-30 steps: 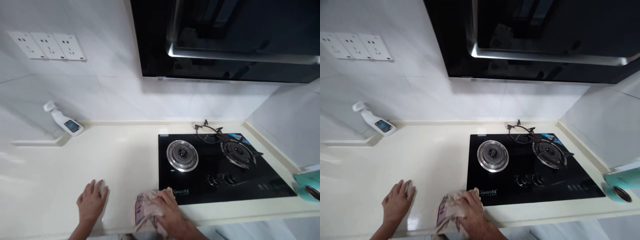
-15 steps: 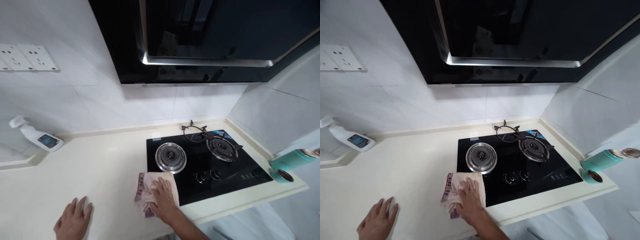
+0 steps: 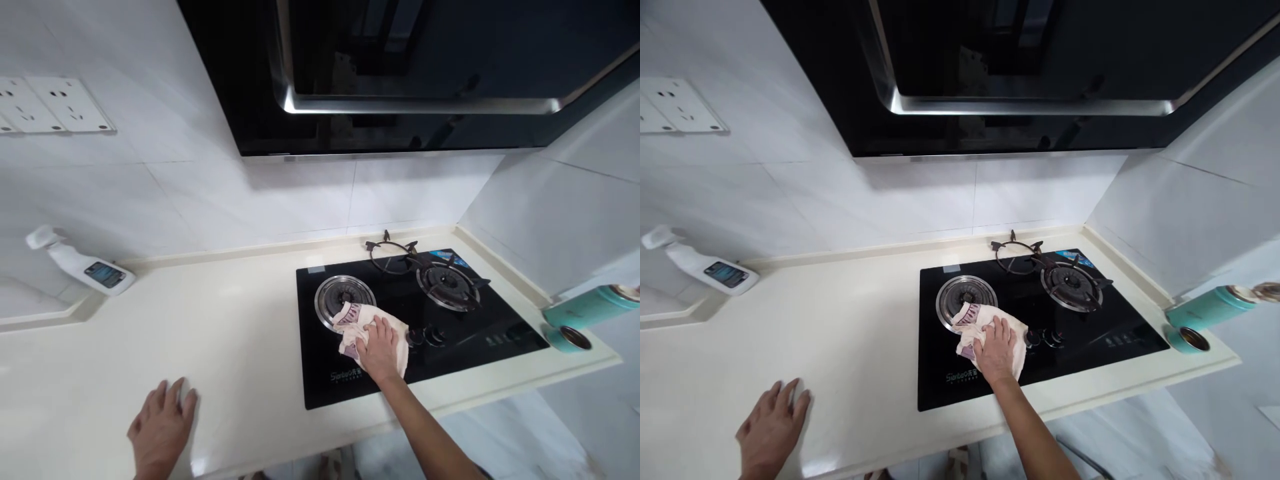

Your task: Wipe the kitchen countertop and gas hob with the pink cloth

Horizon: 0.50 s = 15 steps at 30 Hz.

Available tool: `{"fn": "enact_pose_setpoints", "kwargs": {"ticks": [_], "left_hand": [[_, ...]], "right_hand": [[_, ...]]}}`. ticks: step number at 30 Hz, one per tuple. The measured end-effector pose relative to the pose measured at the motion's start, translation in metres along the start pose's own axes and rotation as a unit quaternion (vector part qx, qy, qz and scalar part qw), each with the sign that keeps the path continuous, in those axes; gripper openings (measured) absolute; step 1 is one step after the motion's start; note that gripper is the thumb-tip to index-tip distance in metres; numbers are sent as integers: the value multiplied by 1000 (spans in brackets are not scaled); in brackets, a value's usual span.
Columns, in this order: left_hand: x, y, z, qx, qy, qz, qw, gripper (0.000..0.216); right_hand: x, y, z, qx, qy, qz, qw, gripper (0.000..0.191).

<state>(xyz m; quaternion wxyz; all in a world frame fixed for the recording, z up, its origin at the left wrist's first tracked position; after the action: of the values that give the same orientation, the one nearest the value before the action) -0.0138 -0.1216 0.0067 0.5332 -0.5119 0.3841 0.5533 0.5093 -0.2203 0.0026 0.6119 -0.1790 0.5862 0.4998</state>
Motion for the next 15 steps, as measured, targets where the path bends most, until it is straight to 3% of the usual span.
{"fn": "enact_pose_setpoints", "kwargs": {"ticks": [4,7,10,13,15], "left_hand": [[1,0,-2,7,-4,13,1000,59],[0,0,-3,11,-12,15,1000,59],[0,1,-4,11,-10,9,1000,62],[1,2,-3,10,-10,4,1000,64],[2,2,-2,8,-7,3,1000,64]], "right_hand": [[12,52,-56,-49,64,13,997,42],[21,115,-105,-199,144,64,967,53],[21,171,-144,-364,188,113,905,61],[17,193,-158,-442,203,143,862,56],[16,188,-155,-428,214,149,865,53]]}}
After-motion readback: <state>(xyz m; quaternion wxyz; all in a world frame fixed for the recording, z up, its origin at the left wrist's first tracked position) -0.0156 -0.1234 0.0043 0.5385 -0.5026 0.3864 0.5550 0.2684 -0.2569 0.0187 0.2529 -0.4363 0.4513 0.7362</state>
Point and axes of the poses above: each hand's wrist, its own z-axis towards the middle knuckle, its own x-axis out of the palm, y = z × x, the point moved 5 cm from there along z, towards the middle knuckle, and after that the axes turned 8 degrees about -y, right-handed, at the moved point
